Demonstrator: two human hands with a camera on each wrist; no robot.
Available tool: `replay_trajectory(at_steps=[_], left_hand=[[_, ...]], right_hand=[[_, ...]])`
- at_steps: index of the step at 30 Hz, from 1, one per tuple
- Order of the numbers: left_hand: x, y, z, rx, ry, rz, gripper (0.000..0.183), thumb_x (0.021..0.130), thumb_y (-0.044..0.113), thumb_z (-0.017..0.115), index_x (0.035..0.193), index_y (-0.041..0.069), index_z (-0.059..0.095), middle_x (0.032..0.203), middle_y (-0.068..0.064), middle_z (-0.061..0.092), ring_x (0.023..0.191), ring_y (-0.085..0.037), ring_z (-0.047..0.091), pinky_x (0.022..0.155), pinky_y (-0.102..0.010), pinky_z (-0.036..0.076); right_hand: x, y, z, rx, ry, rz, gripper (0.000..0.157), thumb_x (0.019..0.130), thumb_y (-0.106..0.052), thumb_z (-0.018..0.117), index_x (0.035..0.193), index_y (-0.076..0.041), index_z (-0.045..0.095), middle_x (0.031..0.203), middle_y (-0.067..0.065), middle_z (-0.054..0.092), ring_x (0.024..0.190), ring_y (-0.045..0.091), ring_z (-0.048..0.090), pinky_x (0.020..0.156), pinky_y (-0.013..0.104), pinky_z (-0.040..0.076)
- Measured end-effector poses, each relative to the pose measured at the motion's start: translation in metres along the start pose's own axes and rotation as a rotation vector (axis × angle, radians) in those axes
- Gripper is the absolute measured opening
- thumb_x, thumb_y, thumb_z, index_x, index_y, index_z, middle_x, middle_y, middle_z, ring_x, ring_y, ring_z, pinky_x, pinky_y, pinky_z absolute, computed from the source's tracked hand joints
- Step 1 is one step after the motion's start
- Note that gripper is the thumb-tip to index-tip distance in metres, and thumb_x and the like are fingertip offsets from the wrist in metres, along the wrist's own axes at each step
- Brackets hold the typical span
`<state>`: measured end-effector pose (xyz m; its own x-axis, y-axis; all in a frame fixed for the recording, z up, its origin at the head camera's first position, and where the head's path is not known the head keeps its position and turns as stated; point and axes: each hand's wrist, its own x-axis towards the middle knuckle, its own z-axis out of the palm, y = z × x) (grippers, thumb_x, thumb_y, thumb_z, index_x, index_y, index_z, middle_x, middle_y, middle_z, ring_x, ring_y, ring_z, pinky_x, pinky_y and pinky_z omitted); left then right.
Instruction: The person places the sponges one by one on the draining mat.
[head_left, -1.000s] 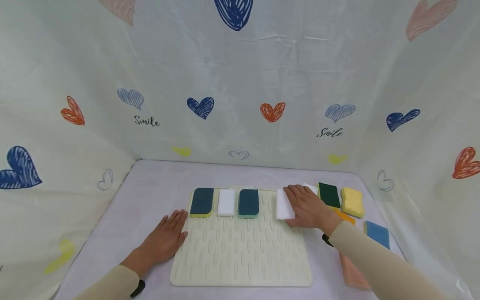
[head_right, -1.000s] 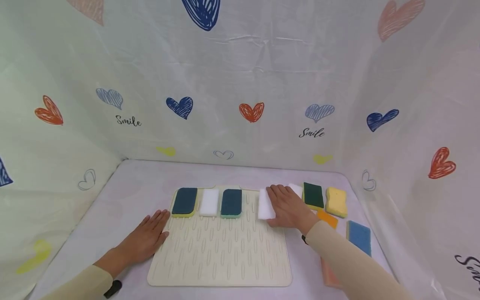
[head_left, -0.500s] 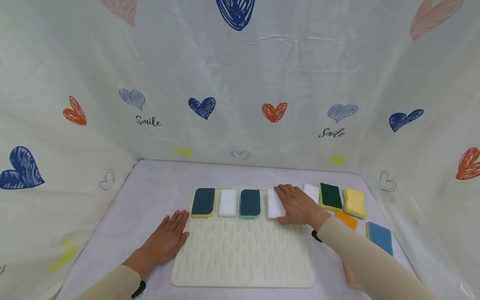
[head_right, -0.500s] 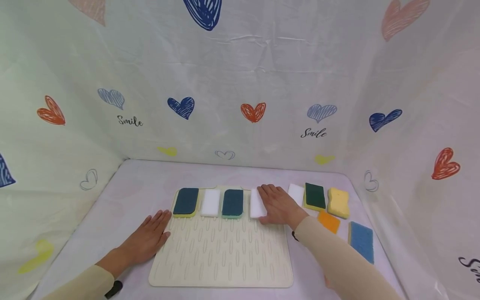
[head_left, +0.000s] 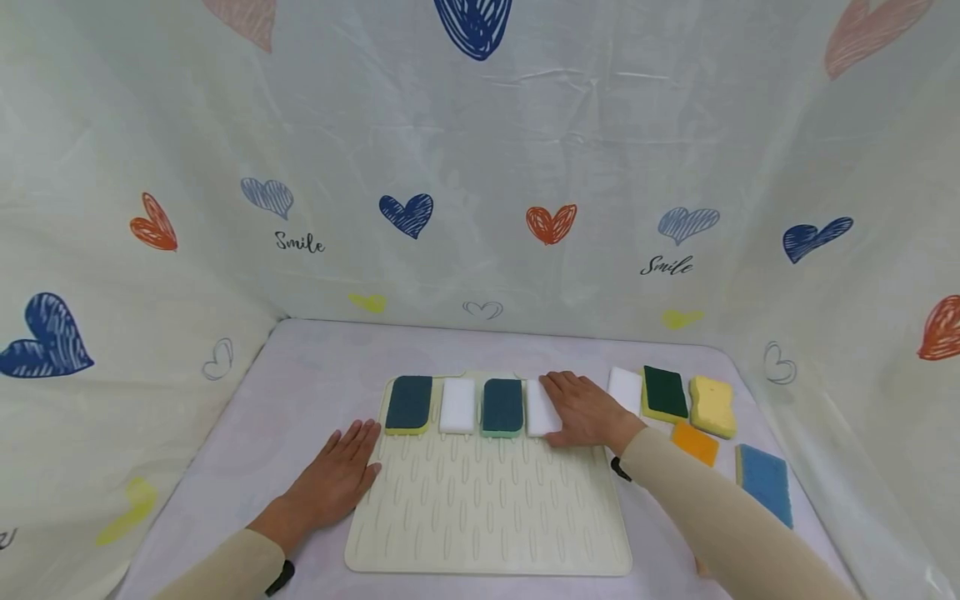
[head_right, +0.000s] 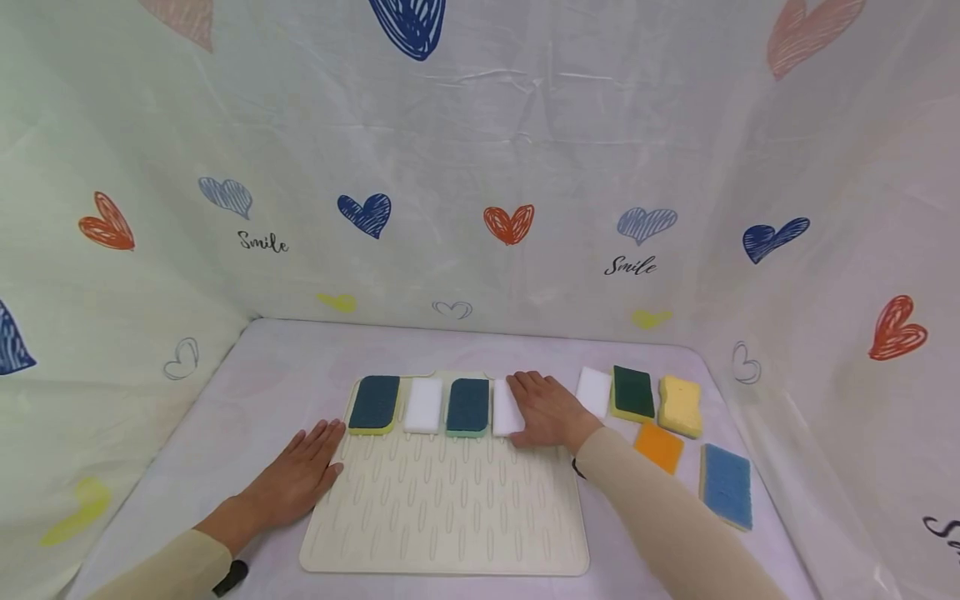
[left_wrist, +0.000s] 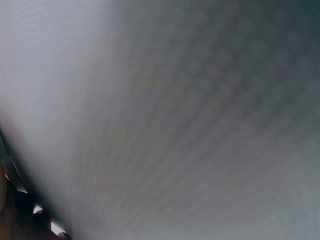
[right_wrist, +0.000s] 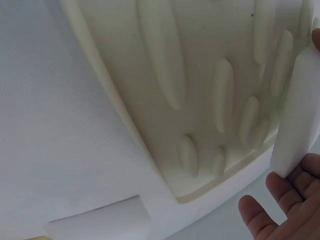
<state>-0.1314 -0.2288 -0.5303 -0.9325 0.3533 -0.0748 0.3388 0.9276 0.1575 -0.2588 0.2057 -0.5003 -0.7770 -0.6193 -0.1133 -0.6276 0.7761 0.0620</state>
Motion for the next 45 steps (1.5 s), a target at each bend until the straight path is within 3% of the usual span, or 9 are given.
replay_trajectory(at_steps=[7, 25, 37, 45], left_hand=[[0.0, 0.0, 0.001, 0.011, -0.003, -0.006, 0.067, 0.112, 0.035, 0.049, 0.163, -0.006, 0.031, 0.169, -0.022, 0.034, 0.158, -0.042, 0.031, 0.125, -0.062, 0.029], [0.0, -0.003, 0.004, 0.002, 0.004, -0.004, 0.067, 0.112, 0.035, 0.05, 0.163, -0.005, 0.031, 0.169, -0.022, 0.034, 0.158, -0.043, 0.03, 0.125, -0.063, 0.029], [0.001, -0.007, 0.014, -0.043, 0.093, 0.025, 0.07, 0.113, 0.043, 0.045, 0.162, -0.005, 0.032, 0.167, -0.024, 0.038, 0.155, -0.045, 0.035, 0.121, -0.065, 0.031], [0.0, -0.003, 0.006, -0.025, 0.021, -0.002, 0.068, 0.112, 0.036, 0.049, 0.163, -0.005, 0.031, 0.169, -0.022, 0.034, 0.158, -0.043, 0.03, 0.126, -0.063, 0.027]], right_hand=[[0.007, 0.0, 0.003, 0.031, -0.054, 0.024, 0.098, 0.091, -0.061, 0.067, 0.161, 0.0, 0.035, 0.163, 0.017, 0.043, 0.149, 0.036, 0.043, 0.119, 0.056, 0.041], [0.012, -0.008, 0.0, 0.093, -0.08, 0.044, 0.097, 0.092, -0.058, 0.068, 0.163, -0.001, 0.034, 0.165, 0.016, 0.041, 0.152, 0.036, 0.041, 0.122, 0.054, 0.039], [0.01, -0.006, 0.001, 0.099, -0.098, 0.07, 0.099, 0.091, -0.059, 0.069, 0.163, -0.002, 0.033, 0.166, 0.017, 0.04, 0.153, 0.036, 0.04, 0.123, 0.054, 0.038], [0.011, -0.006, 0.002, 0.105, -0.102, 0.077, 0.098, 0.092, -0.059, 0.067, 0.165, -0.004, 0.032, 0.167, 0.015, 0.039, 0.154, 0.035, 0.038, 0.124, 0.054, 0.036]])
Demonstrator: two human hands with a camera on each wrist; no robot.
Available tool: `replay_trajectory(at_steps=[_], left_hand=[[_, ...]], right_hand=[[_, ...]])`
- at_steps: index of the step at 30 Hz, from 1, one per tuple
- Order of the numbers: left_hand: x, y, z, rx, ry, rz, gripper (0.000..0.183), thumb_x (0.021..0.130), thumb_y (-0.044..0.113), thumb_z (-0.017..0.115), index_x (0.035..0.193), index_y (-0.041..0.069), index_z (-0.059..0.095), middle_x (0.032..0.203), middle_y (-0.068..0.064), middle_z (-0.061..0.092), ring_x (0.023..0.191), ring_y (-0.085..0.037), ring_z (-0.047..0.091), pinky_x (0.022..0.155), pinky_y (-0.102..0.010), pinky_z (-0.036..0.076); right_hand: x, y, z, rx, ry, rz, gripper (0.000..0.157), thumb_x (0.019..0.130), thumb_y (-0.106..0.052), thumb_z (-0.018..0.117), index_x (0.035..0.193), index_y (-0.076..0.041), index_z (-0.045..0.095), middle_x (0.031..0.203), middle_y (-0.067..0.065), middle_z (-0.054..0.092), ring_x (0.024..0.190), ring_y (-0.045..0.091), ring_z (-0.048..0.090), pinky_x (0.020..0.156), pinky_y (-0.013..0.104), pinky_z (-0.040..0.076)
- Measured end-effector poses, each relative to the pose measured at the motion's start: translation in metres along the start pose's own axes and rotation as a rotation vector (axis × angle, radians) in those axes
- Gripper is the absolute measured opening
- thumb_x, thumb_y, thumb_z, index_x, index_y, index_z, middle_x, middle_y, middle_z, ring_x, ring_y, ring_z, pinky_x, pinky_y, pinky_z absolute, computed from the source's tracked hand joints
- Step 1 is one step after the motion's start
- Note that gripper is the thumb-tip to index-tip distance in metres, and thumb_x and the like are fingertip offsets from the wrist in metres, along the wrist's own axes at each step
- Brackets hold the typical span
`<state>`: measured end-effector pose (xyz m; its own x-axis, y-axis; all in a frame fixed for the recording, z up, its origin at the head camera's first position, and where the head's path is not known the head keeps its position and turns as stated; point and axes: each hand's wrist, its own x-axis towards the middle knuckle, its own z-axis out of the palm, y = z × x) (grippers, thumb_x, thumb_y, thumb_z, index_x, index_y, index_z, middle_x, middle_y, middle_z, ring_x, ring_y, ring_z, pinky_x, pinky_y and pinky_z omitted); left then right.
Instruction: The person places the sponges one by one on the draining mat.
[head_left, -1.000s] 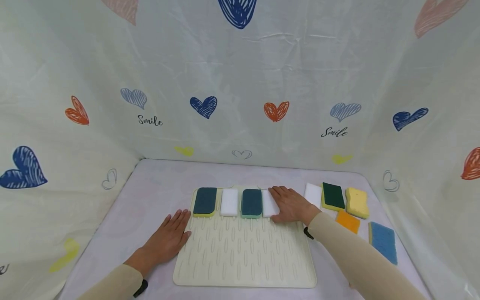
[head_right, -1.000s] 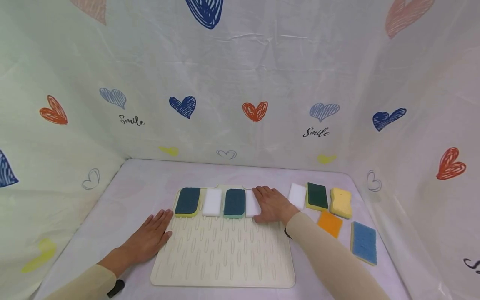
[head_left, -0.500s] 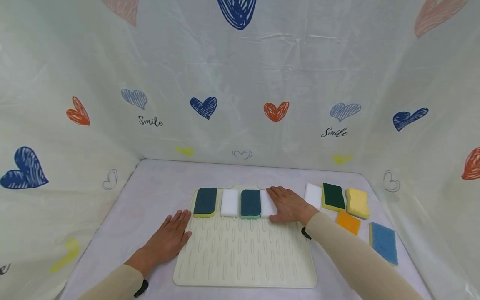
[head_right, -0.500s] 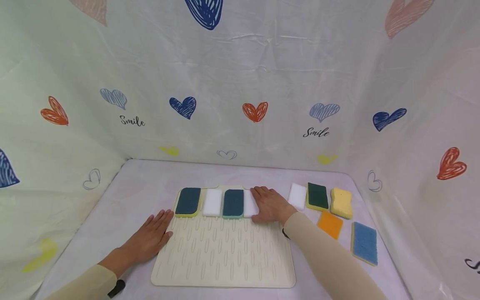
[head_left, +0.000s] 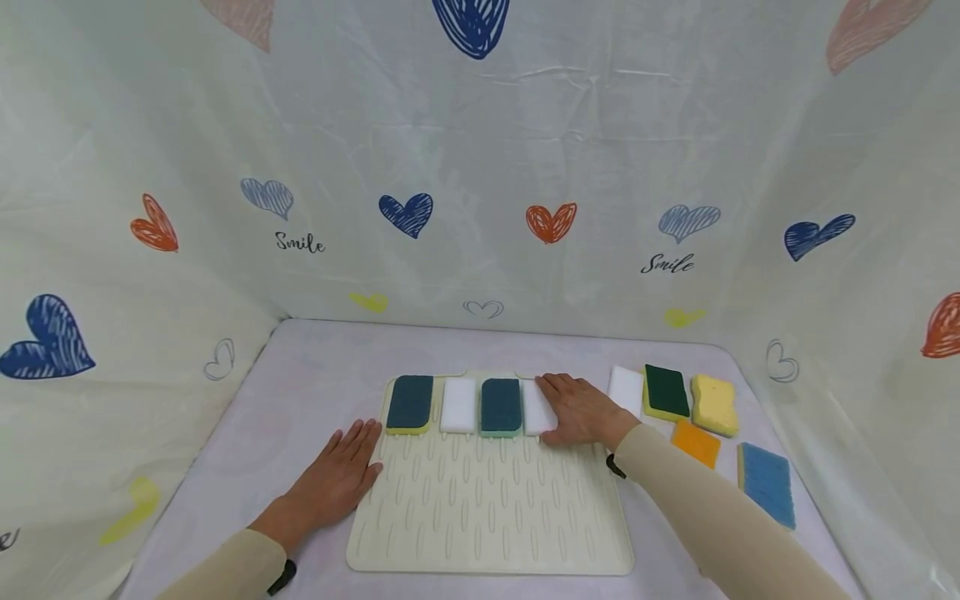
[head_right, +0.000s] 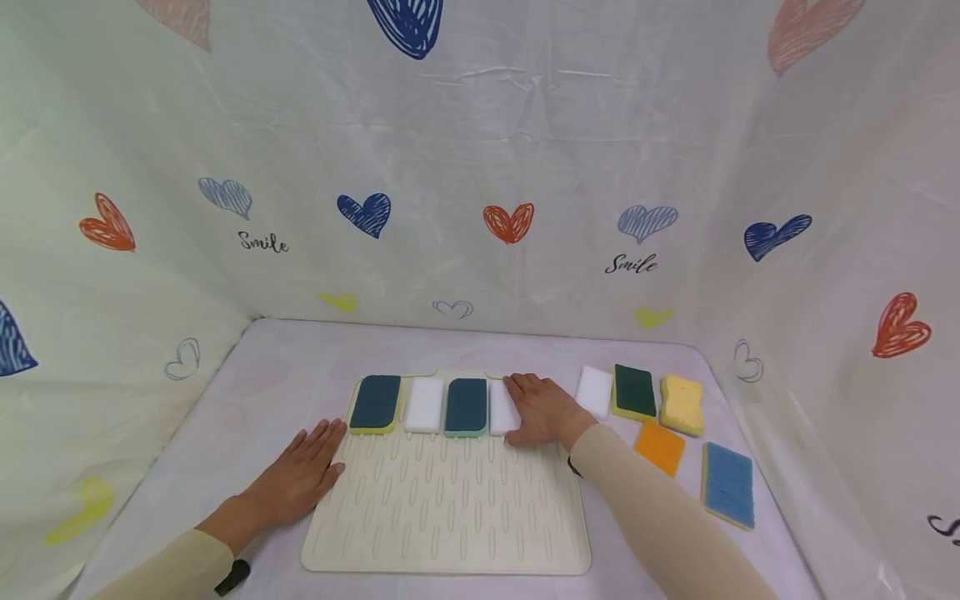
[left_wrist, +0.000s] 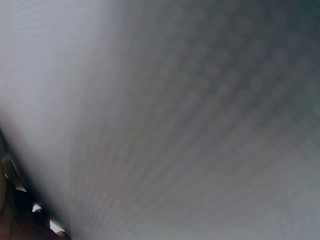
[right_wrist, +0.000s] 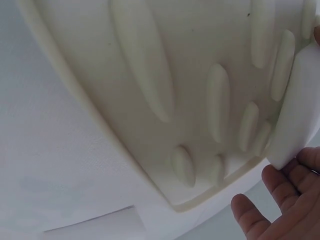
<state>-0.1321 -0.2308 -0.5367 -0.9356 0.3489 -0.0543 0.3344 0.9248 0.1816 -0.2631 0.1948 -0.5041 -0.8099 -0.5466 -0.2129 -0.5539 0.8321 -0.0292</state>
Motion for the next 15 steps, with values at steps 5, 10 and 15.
replay_trajectory(at_steps=[5, 10, 15], left_hand=[[0.002, -0.004, 0.007, -0.009, 0.052, 0.02, 0.068, 0.112, 0.037, 0.05, 0.161, -0.006, 0.033, 0.167, -0.023, 0.037, 0.156, -0.045, 0.034, 0.123, -0.064, 0.031], [0.002, -0.008, 0.015, -0.014, 0.094, 0.031, 0.069, 0.112, 0.042, 0.047, 0.162, -0.004, 0.033, 0.167, -0.023, 0.038, 0.155, -0.045, 0.035, 0.122, -0.064, 0.031], [0.001, -0.003, 0.007, -0.023, 0.053, 0.021, 0.068, 0.112, 0.037, 0.048, 0.162, -0.006, 0.032, 0.167, -0.024, 0.037, 0.155, -0.046, 0.033, 0.122, -0.065, 0.03]], right_hand=[[-0.001, 0.001, -0.001, -0.016, -0.001, -0.002, 0.099, 0.091, -0.058, 0.068, 0.164, -0.002, 0.031, 0.167, 0.017, 0.038, 0.153, 0.037, 0.038, 0.124, 0.056, 0.036], [-0.003, 0.001, -0.004, -0.019, -0.022, 0.004, 0.102, 0.092, -0.06, 0.066, 0.166, -0.002, 0.027, 0.17, 0.017, 0.034, 0.156, 0.037, 0.035, 0.126, 0.055, 0.032], [-0.009, 0.004, -0.014, -0.006, -0.014, -0.008, 0.105, 0.093, -0.062, 0.066, 0.167, 0.0, 0.024, 0.171, 0.018, 0.031, 0.158, 0.038, 0.032, 0.127, 0.057, 0.028]])
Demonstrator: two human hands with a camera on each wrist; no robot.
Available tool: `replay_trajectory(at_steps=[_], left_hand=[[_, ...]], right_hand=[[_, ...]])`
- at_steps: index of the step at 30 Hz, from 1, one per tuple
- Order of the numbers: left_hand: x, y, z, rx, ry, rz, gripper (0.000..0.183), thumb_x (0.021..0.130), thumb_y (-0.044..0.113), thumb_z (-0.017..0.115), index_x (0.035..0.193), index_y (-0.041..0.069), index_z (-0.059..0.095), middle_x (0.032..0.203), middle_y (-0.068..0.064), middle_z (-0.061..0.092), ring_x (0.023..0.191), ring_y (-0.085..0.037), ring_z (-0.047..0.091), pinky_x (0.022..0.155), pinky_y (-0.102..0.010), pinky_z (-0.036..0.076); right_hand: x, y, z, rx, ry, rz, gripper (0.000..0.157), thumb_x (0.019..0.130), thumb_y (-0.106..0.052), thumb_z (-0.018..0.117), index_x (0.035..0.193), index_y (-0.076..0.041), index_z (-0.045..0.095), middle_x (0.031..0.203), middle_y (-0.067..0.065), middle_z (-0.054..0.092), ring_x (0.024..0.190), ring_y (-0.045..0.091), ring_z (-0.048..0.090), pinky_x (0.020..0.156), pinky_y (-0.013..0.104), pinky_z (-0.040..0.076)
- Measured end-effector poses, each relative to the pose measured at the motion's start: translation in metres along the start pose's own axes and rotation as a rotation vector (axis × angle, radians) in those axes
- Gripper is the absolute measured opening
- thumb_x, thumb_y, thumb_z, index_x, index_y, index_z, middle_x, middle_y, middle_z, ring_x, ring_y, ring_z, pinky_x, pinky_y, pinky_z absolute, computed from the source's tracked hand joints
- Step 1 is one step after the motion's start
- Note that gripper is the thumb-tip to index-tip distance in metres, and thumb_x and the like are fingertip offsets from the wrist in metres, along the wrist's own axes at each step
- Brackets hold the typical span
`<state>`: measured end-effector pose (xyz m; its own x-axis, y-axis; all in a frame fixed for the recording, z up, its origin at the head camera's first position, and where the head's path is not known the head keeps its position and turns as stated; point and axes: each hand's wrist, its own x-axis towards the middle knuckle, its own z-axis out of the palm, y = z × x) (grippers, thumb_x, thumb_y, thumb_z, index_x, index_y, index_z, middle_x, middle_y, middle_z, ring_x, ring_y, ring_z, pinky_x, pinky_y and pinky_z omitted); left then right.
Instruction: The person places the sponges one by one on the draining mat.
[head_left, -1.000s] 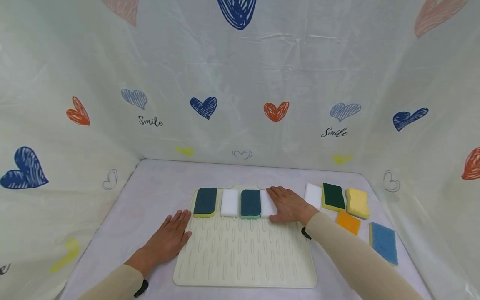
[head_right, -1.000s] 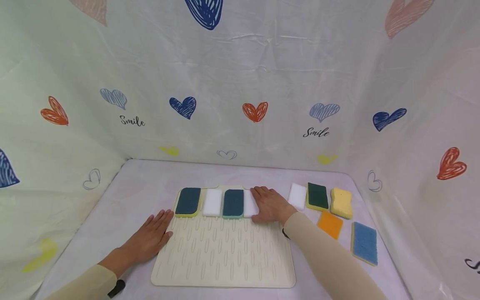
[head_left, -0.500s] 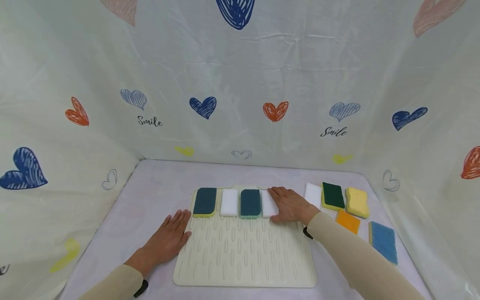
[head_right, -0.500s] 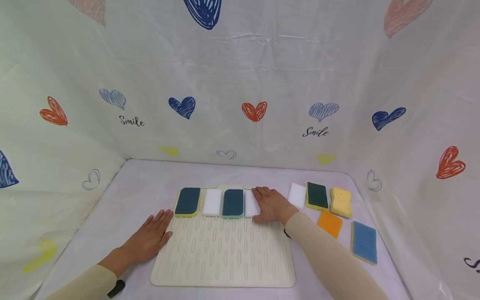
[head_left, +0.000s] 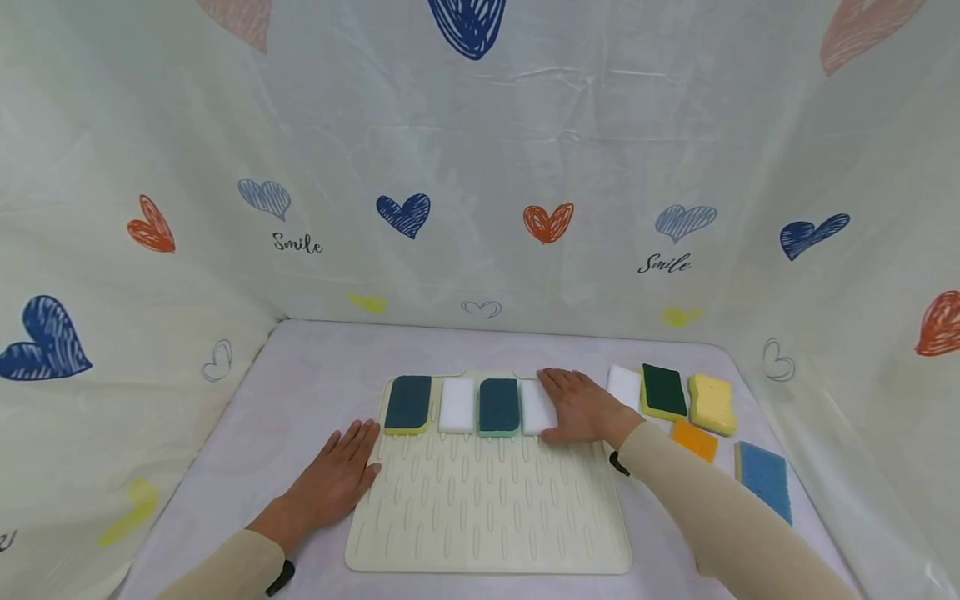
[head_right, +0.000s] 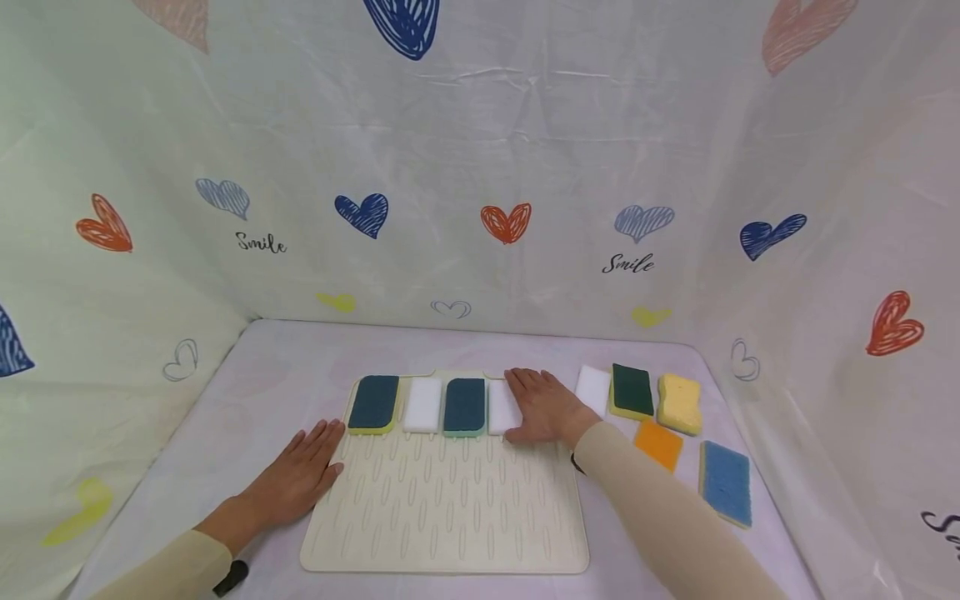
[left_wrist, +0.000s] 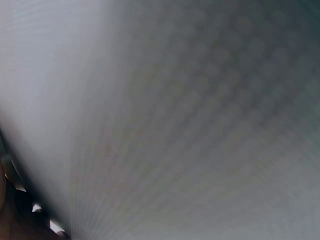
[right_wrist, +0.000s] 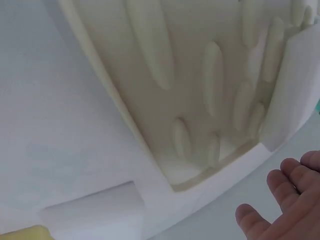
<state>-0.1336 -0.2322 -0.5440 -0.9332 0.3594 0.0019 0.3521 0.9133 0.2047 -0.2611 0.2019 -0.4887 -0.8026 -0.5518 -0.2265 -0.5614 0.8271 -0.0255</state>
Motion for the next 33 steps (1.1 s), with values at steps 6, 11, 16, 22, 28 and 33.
replay_trajectory(at_steps=[6, 11, 16, 22, 28, 33], left_hand=[[-0.001, 0.004, -0.007, 0.016, -0.019, -0.01, 0.066, 0.112, 0.034, 0.051, 0.161, -0.006, 0.034, 0.167, -0.024, 0.037, 0.156, -0.045, 0.033, 0.123, -0.064, 0.03], [0.0, 0.001, 0.002, -0.01, 0.021, -0.003, 0.067, 0.112, 0.038, 0.05, 0.16, -0.006, 0.036, 0.166, -0.024, 0.039, 0.154, -0.047, 0.035, 0.121, -0.065, 0.031], [-0.001, 0.001, 0.001, 0.0, -0.003, -0.016, 0.067, 0.111, 0.035, 0.051, 0.161, -0.006, 0.034, 0.167, -0.024, 0.037, 0.156, -0.046, 0.033, 0.123, -0.064, 0.029], [-0.001, 0.005, -0.005, 0.036, -0.048, -0.034, 0.067, 0.112, 0.035, 0.05, 0.163, -0.005, 0.032, 0.169, -0.022, 0.035, 0.157, -0.044, 0.031, 0.125, -0.063, 0.028], [0.0, 0.006, -0.005, 0.042, -0.037, -0.029, 0.067, 0.111, 0.034, 0.052, 0.162, -0.006, 0.033, 0.168, -0.023, 0.036, 0.157, -0.044, 0.032, 0.124, -0.064, 0.029], [-0.001, 0.007, -0.006, 0.047, -0.039, -0.029, 0.067, 0.111, 0.035, 0.052, 0.162, -0.006, 0.033, 0.168, -0.023, 0.037, 0.157, -0.044, 0.032, 0.124, -0.064, 0.03]], right_hand=[[-0.013, 0.016, -0.022, -0.027, 0.148, -0.003, 0.103, 0.095, -0.063, 0.067, 0.165, 0.001, 0.028, 0.169, 0.02, 0.035, 0.156, 0.04, 0.035, 0.127, 0.059, 0.028], [-0.026, 0.035, -0.037, -0.143, 0.236, 0.041, 0.103, 0.095, -0.06, 0.07, 0.164, 0.003, 0.028, 0.168, 0.022, 0.035, 0.155, 0.041, 0.035, 0.128, 0.061, 0.025], [-0.037, 0.057, -0.039, -0.229, 0.273, 0.07, 0.103, 0.095, -0.058, 0.072, 0.163, 0.005, 0.027, 0.167, 0.023, 0.036, 0.153, 0.042, 0.036, 0.128, 0.064, 0.022], [-0.054, 0.083, -0.031, -0.26, 0.301, 0.1, 0.101, 0.094, -0.054, 0.075, 0.16, 0.009, 0.032, 0.163, 0.027, 0.041, 0.15, 0.044, 0.04, 0.125, 0.068, 0.023], [-0.066, 0.098, -0.029, -0.313, 0.243, 0.148, 0.103, 0.094, -0.056, 0.073, 0.16, 0.011, 0.031, 0.164, 0.029, 0.039, 0.152, 0.046, 0.038, 0.126, 0.068, 0.02], [-0.069, 0.101, -0.029, -0.343, 0.219, 0.155, 0.104, 0.093, -0.056, 0.073, 0.16, 0.011, 0.03, 0.165, 0.029, 0.037, 0.153, 0.046, 0.036, 0.128, 0.067, 0.015]])
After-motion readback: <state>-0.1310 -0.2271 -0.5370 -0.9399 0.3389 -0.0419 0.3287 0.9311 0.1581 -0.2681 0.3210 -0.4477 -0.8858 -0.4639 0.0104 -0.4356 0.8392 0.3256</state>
